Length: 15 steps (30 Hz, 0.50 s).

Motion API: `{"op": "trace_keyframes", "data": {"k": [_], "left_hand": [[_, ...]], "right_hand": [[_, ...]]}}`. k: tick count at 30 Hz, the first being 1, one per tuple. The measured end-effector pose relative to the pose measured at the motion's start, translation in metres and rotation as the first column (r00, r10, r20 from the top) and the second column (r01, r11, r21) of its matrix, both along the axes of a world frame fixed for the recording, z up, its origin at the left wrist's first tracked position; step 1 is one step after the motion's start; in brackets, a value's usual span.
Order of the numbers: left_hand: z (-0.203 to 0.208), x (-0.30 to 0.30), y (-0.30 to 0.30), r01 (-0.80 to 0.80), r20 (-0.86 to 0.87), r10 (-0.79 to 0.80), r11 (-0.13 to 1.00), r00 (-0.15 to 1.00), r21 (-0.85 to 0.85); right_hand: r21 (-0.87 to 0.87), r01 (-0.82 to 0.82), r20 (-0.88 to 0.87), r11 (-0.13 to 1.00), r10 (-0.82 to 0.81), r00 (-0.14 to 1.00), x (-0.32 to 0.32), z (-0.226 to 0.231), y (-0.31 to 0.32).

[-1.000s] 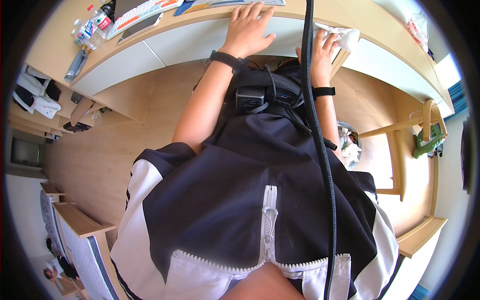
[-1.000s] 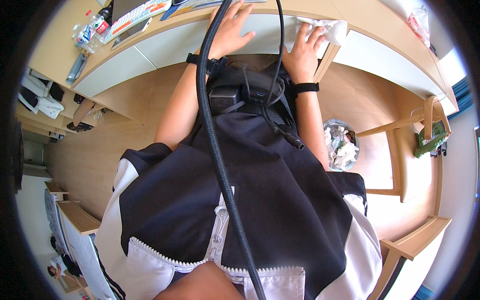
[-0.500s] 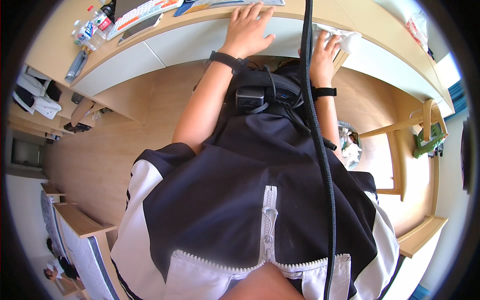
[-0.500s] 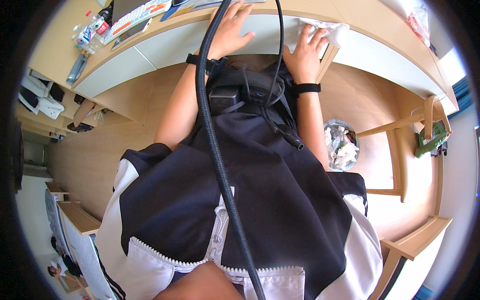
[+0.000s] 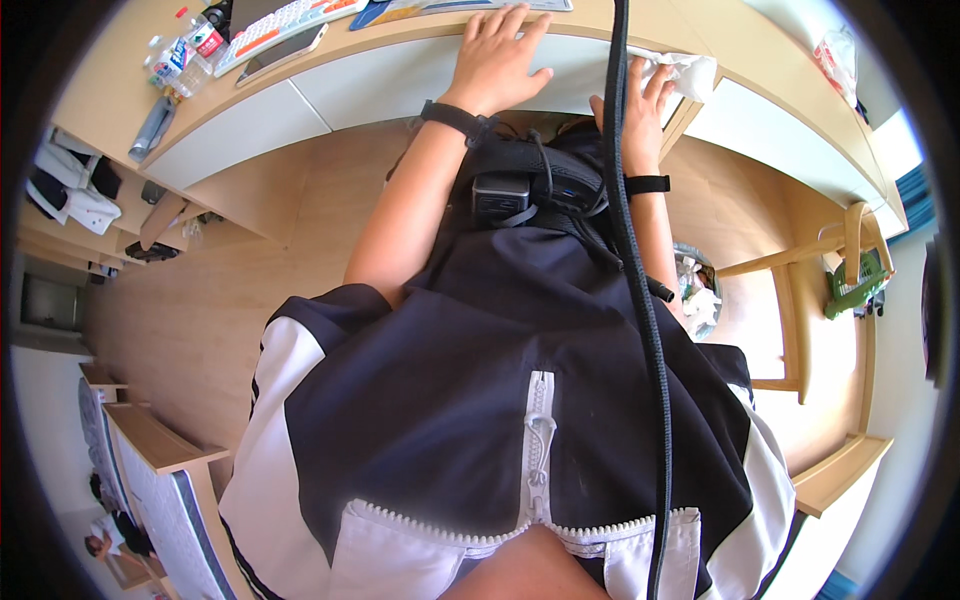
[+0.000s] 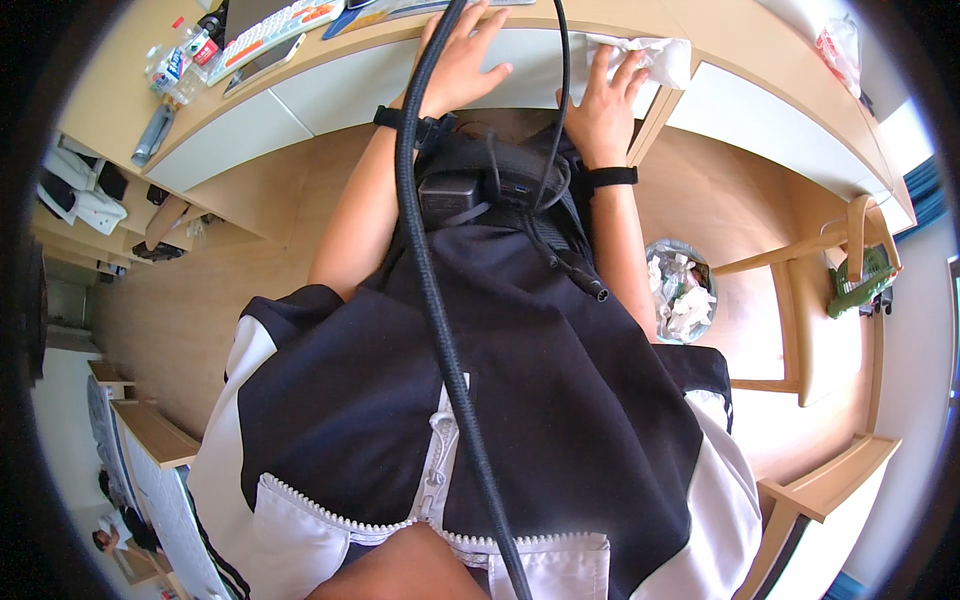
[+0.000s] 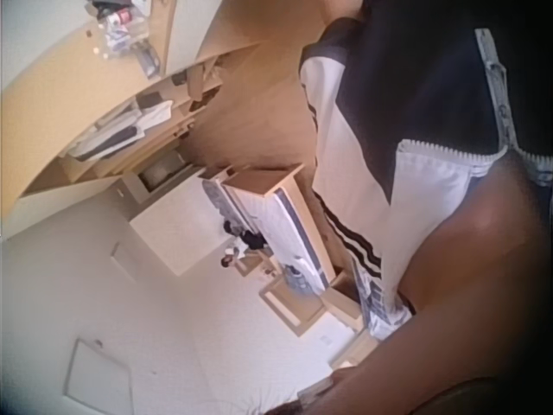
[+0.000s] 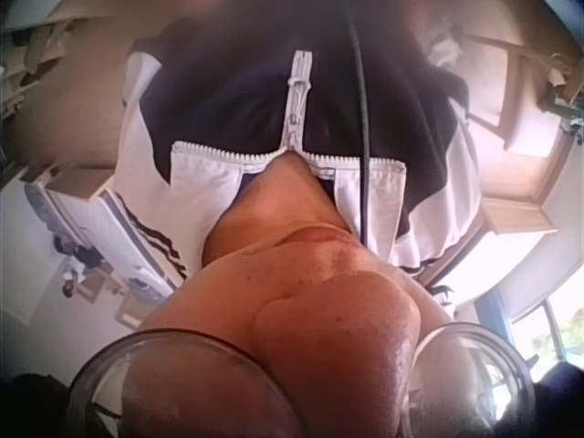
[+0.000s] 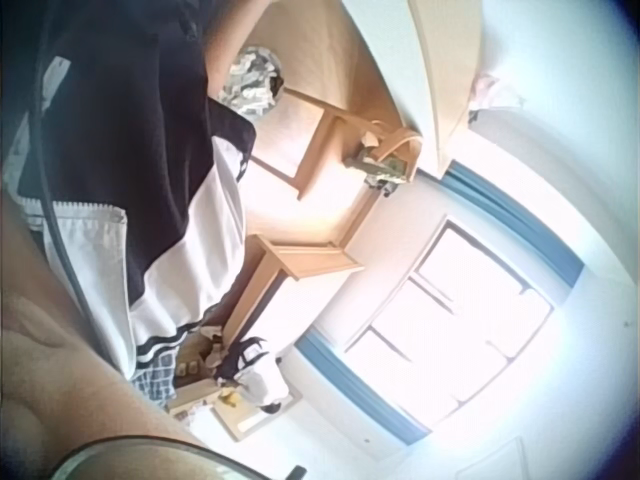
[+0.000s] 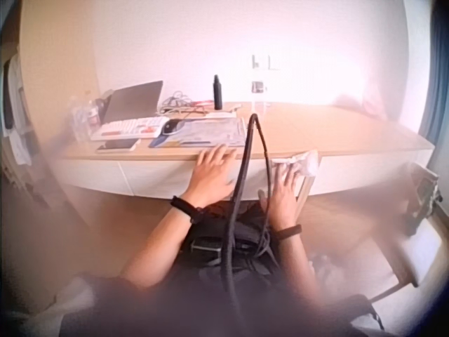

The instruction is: Cleaning a desk surface and mousepad using a tissue.

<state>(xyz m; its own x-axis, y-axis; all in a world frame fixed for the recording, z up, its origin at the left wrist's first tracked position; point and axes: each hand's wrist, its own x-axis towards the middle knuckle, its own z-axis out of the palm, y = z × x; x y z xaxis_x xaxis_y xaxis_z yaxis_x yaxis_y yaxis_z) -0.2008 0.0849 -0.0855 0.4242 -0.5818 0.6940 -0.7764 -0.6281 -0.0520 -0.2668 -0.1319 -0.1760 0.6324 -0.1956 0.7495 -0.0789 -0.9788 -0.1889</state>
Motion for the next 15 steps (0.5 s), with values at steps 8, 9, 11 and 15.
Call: {"op": "trace_keyframes", "data": {"k": [8,9,11,15], "left_hand": [[-0.005,0.006,-0.001,0.008,0.057,-0.007,1.000,0.998,-0.016],[-0.002,0.002,-0.002,0.014,0.034,-0.013,1.000,0.999,-0.022],[-0.001,0.000,-0.005,0.025,0.011,-0.024,0.999,1.000,-0.027],[0.001,0.001,0.000,0.004,0.015,-0.004,1.000,1.000,0.000]], "right_hand": [[0.126,0.001,0.096,0.992,-0.013,0.995,0.003,0.000,-0.002],[0.072,0.018,0.105,0.997,-0.025,0.994,0.005,-0.002,-0.003],[-0.038,0.060,0.006,0.998,-0.059,0.998,0.007,-0.005,-0.005],[-0.021,0.024,-0.018,0.999,-0.024,1.000,0.002,0.000,0.002]]}}
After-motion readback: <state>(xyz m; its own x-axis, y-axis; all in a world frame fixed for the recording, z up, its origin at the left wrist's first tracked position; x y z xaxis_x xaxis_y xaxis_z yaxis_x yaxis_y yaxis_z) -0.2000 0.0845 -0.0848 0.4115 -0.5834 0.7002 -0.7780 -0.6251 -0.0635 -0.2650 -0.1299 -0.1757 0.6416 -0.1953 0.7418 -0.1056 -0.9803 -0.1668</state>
